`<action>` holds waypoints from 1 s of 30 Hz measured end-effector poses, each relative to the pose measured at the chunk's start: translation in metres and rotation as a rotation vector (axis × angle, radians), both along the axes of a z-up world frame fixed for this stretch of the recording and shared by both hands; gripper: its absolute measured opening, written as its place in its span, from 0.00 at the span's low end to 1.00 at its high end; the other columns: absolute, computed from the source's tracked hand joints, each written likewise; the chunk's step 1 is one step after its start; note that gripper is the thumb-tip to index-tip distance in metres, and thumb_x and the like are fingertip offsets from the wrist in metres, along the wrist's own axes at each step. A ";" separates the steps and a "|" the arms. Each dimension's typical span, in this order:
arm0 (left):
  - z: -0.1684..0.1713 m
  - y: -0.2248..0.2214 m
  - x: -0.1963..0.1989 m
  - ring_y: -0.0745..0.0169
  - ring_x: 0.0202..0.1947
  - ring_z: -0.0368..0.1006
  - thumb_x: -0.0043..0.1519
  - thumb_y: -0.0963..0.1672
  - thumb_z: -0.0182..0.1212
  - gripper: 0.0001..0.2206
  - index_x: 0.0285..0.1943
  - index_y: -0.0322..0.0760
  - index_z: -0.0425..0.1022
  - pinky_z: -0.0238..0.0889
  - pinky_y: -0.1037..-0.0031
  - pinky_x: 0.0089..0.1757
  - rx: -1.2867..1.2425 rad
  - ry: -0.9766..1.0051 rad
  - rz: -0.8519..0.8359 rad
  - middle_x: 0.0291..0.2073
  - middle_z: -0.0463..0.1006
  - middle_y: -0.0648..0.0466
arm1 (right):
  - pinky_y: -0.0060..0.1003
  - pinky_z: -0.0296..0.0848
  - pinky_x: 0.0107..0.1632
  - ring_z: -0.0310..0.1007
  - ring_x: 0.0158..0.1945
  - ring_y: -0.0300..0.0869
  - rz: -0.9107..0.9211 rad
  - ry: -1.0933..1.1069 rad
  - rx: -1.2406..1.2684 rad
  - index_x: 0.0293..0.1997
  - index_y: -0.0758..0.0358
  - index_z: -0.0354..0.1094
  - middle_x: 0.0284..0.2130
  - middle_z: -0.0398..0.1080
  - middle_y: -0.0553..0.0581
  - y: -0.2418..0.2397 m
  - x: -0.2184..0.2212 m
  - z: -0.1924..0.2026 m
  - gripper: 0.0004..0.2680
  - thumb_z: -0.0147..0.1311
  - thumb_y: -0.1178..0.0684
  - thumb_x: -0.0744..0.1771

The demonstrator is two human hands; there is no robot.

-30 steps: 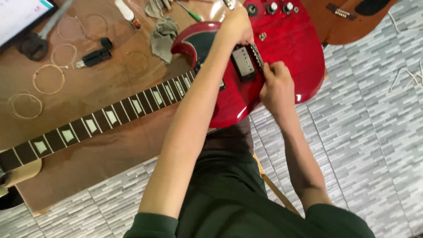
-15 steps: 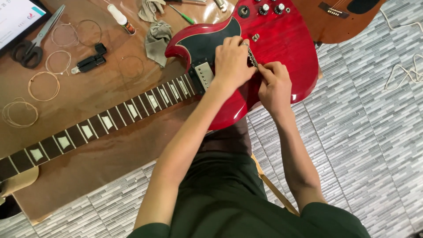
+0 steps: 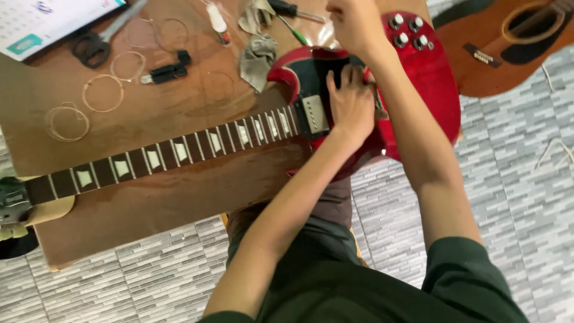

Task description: Cleaning the guitar body, removing the bridge with a screwdriver, and preparing new strings for installation.

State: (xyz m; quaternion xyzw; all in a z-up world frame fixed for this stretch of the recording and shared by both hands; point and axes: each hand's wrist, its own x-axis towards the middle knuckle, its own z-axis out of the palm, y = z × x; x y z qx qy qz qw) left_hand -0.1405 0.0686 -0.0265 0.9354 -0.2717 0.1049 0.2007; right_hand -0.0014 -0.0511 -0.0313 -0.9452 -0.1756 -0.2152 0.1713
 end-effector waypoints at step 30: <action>0.131 0.195 0.031 0.60 0.50 0.73 0.66 0.40 0.67 0.08 0.50 0.28 0.78 0.72 0.79 0.45 -2.101 1.138 -0.466 0.50 0.78 0.45 | 0.45 0.69 0.62 0.67 0.59 0.52 0.038 0.126 0.656 0.48 0.73 0.70 0.52 0.67 0.66 0.105 -0.244 0.168 0.10 0.41 0.57 0.75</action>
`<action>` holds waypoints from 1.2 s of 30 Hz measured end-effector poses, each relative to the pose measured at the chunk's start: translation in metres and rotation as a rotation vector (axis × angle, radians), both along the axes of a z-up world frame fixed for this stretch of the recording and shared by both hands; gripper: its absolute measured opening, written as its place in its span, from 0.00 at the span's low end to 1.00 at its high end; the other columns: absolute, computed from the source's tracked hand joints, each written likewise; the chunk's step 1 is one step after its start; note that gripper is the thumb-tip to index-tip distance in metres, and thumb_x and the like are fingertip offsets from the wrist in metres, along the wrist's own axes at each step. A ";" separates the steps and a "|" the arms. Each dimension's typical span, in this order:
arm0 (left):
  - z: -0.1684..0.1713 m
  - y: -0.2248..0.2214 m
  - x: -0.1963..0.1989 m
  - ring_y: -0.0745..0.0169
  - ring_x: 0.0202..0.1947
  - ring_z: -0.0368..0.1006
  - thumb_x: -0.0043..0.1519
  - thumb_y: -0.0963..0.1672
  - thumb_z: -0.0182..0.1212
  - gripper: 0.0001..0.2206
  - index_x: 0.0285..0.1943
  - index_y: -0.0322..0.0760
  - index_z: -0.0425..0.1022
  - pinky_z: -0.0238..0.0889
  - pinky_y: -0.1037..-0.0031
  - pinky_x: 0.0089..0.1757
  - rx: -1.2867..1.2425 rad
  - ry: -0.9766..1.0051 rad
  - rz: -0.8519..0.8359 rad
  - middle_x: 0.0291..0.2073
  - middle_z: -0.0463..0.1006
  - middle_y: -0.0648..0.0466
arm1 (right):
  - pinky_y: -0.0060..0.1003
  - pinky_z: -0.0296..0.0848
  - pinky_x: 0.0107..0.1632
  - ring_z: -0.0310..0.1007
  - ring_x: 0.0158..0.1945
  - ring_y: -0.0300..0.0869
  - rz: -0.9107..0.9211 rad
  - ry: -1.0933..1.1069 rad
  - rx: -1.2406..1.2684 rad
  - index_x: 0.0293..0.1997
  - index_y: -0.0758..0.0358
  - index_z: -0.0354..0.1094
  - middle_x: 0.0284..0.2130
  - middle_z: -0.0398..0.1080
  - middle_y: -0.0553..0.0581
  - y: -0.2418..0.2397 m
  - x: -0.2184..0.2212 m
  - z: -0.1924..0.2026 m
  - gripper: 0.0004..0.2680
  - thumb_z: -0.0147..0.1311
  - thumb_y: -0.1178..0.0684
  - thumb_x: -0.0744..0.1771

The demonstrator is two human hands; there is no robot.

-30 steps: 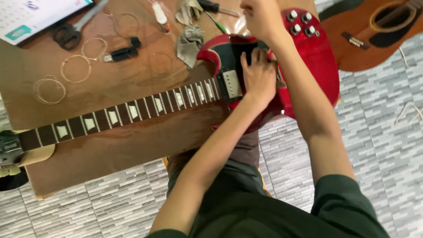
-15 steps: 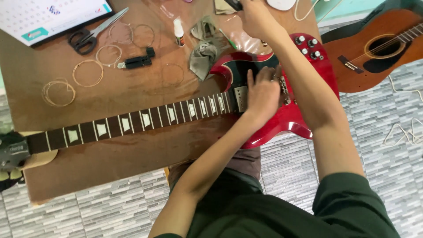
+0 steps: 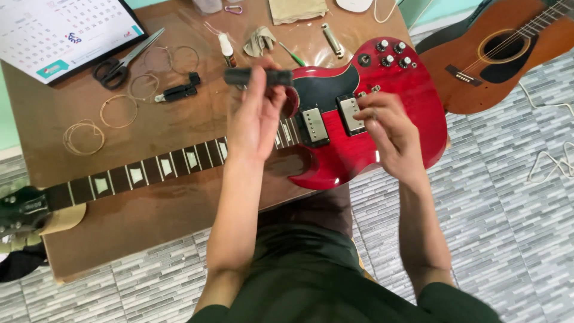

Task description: Cleaning the guitar body, removing the bridge with a screwdriver, and preparing new strings for installation.

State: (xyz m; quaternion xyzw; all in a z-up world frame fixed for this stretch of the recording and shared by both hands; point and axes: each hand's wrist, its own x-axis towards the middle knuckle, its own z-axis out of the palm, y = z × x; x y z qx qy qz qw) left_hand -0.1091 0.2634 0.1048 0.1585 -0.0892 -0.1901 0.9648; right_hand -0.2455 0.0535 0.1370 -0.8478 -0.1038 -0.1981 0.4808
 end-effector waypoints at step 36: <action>-0.094 -0.012 -0.112 0.37 0.37 0.82 0.60 0.34 0.66 0.11 0.51 0.22 0.77 0.83 0.68 0.38 0.188 0.266 -0.226 0.40 0.82 0.32 | 0.46 0.70 0.43 0.70 0.36 0.52 -0.211 -0.284 0.316 0.38 0.78 0.74 0.31 0.72 0.70 0.063 -0.022 -0.028 0.06 0.57 0.61 0.69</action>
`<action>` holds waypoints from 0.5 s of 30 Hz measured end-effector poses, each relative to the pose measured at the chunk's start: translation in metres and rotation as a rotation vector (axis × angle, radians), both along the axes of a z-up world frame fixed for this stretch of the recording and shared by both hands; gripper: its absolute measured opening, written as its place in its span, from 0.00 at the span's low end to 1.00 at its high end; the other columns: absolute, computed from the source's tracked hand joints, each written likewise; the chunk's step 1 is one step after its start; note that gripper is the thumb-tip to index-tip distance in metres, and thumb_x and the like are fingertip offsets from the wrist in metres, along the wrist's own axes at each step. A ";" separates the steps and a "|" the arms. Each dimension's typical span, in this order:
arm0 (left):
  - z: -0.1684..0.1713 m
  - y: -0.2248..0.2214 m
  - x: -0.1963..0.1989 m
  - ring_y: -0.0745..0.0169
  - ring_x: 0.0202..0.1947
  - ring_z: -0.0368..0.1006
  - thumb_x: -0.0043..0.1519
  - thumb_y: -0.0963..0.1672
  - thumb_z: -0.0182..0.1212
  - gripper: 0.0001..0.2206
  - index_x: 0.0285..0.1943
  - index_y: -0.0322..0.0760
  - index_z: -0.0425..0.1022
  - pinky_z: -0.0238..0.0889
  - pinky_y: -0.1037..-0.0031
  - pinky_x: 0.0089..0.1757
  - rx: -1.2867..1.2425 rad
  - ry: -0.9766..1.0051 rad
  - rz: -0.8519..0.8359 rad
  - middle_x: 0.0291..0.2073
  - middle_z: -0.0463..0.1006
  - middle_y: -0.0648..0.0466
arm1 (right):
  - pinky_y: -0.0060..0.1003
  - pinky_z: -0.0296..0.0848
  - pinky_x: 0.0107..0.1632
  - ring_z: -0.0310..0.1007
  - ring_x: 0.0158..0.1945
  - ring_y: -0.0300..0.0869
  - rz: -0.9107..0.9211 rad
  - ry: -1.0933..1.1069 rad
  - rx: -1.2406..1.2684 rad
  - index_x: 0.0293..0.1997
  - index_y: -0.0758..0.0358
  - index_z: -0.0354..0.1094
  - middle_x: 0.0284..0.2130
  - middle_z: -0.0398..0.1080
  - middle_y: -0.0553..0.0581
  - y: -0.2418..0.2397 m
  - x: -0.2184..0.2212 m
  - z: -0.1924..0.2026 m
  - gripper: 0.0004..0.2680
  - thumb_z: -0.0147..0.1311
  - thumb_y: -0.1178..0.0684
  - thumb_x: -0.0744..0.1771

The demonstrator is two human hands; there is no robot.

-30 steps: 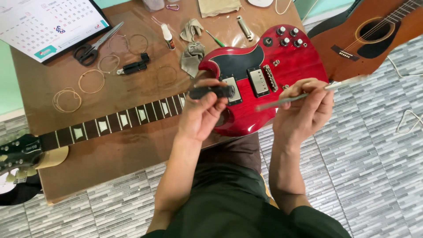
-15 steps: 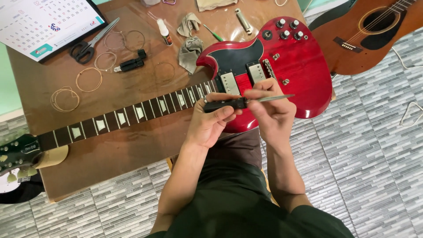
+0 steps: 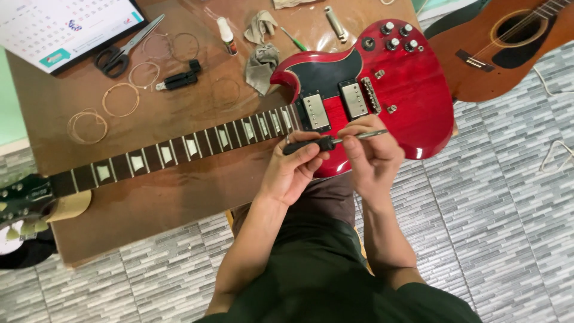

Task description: Cleaning the guitar body, removing the bridge with a screwdriver, and preparing new strings for installation.

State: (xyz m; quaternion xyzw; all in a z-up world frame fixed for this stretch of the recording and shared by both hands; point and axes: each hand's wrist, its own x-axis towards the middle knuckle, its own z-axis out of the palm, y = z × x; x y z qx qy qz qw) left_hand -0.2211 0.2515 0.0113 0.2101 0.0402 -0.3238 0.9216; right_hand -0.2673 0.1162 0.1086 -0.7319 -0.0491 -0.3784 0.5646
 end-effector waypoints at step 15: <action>0.021 -0.078 0.066 0.36 0.36 0.79 0.63 0.42 0.60 0.05 0.42 0.35 0.79 0.70 0.54 0.39 1.186 -1.232 0.189 0.28 0.81 0.44 | 0.43 0.66 0.31 0.65 0.25 0.46 -0.047 0.593 -0.344 0.66 0.78 0.65 0.29 0.70 0.67 -0.159 -0.017 -0.035 0.12 0.43 0.65 0.74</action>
